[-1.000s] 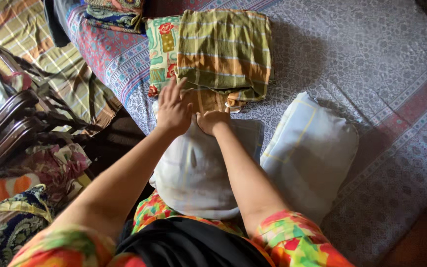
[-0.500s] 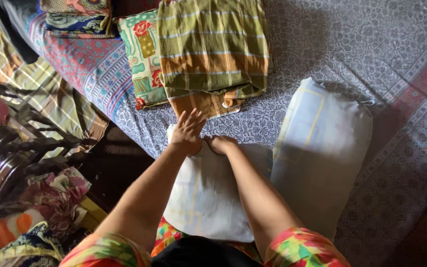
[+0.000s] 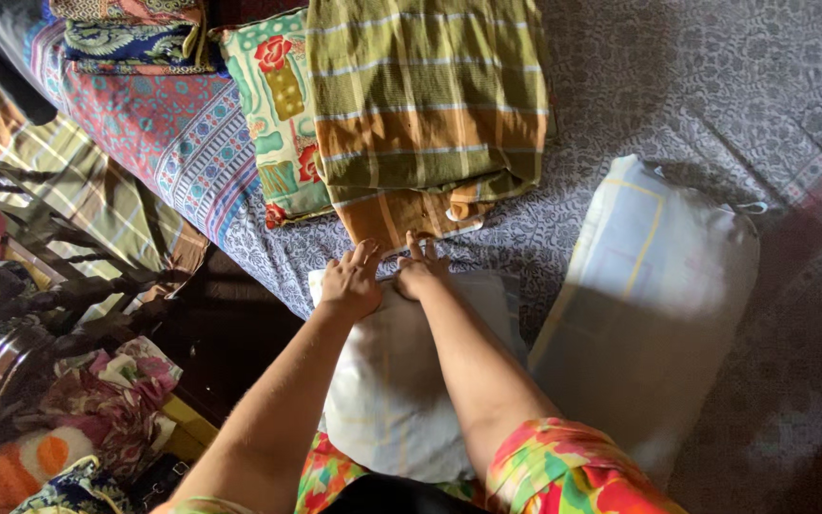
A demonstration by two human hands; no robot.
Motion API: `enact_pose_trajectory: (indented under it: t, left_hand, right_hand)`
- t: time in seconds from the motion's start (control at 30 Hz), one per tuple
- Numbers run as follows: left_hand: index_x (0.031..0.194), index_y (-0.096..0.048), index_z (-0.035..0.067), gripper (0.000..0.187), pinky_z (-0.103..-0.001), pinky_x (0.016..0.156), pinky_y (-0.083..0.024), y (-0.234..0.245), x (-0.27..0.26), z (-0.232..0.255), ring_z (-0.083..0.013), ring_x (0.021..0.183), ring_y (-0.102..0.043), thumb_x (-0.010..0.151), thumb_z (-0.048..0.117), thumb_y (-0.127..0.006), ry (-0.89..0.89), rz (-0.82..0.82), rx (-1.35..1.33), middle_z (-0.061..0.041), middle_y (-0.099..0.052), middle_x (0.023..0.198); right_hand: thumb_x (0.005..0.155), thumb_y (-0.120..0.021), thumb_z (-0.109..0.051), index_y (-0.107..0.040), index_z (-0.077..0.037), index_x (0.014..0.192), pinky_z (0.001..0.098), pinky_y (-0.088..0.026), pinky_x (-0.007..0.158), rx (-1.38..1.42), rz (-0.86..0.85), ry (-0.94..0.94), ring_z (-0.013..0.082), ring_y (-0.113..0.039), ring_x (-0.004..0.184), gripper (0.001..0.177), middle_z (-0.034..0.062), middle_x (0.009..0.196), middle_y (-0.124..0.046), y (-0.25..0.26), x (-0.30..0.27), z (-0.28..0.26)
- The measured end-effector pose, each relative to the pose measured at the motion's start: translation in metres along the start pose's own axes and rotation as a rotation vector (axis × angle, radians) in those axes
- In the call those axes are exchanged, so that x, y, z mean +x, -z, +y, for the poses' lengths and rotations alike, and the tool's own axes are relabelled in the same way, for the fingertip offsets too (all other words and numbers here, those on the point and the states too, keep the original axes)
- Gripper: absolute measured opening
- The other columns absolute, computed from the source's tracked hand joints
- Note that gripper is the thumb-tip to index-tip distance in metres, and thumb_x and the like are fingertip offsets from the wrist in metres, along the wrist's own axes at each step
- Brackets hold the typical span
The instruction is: The person wraps a white cotton bale with a patterned cloth, folding the edges over and tying the cloth securely. They repeat this process with a second cotton bale, ensuring each is neatly wrapped and placed on the bed.
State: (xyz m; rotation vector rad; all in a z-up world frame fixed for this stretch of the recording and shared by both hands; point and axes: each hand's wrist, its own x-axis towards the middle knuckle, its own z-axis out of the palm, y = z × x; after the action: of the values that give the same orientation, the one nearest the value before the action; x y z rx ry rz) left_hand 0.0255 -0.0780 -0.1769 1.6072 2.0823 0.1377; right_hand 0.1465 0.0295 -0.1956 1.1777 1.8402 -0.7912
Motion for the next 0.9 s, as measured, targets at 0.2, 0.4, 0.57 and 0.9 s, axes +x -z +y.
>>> enact_pose_trajectory:
  t: [0.2, 0.4, 0.57, 0.9]
  left_hand:
    - [0.134, -0.063, 0.020, 0.049, -0.047, 0.095, -0.045, -0.010, 0.004, -0.008, -0.0288, 0.116, -0.061, 0.085, 0.020, -0.056, 0.018, -0.035, -0.029, -0.009, -0.053, 0.140]
    - [0.106, -0.079, 0.020, 0.028, -0.043, 0.092, -0.047, -0.005, 0.009, -0.003, -0.0238, 0.112, -0.064, 0.089, 0.028, -0.058, 0.022, -0.086, 0.002, -0.005, -0.031, 0.167]
    - [0.144, -0.057, 0.021, 0.064, -0.041, 0.082, -0.049, 0.008, 0.009, 0.003, -0.0266, 0.102, -0.067, 0.079, 0.016, -0.059, 0.047, -0.130, 0.105, -0.009, -0.016, 0.172]
    - [0.115, -0.061, 0.003, 0.030, -0.042, 0.078, -0.054, 0.012, -0.021, 0.008, -0.0309, 0.087, -0.070, 0.087, 0.015, -0.059, 0.003, 0.270, 0.094, -0.016, -0.063, 0.118]
  right_hand:
    - [0.105, -0.038, -0.034, -0.037, -0.030, 0.158, 0.0473, -0.019, 0.126, 0.537, 0.151, -0.050, 0.0311, -0.017, 0.156, 0.053, 0.0033, 0.170, -0.012, -0.022, 0.037, -0.005]
    - [0.095, -0.045, -0.005, -0.041, -0.015, 0.155, 0.0475, -0.042, 0.109, 0.193, 0.607, 0.455, 0.0355, -0.054, 0.130, 0.061, 0.0092, 0.157, -0.046, -0.031, 0.024, 0.020]
    - [0.099, -0.054, -0.005, -0.062, -0.009, 0.127, 0.0440, -0.048, 0.101, 0.261, 1.005, 0.715, 0.0325, -0.061, 0.115, 0.029, 0.0111, 0.125, -0.065, -0.028, 0.009, 0.014]
    - [0.094, -0.056, -0.005, -0.059, -0.006, 0.102, 0.0454, -0.048, 0.094, 0.072, 1.301, 0.565, 0.0293, -0.062, 0.092, 0.008, 0.0090, 0.089, -0.064, -0.025, -0.002, 0.015]
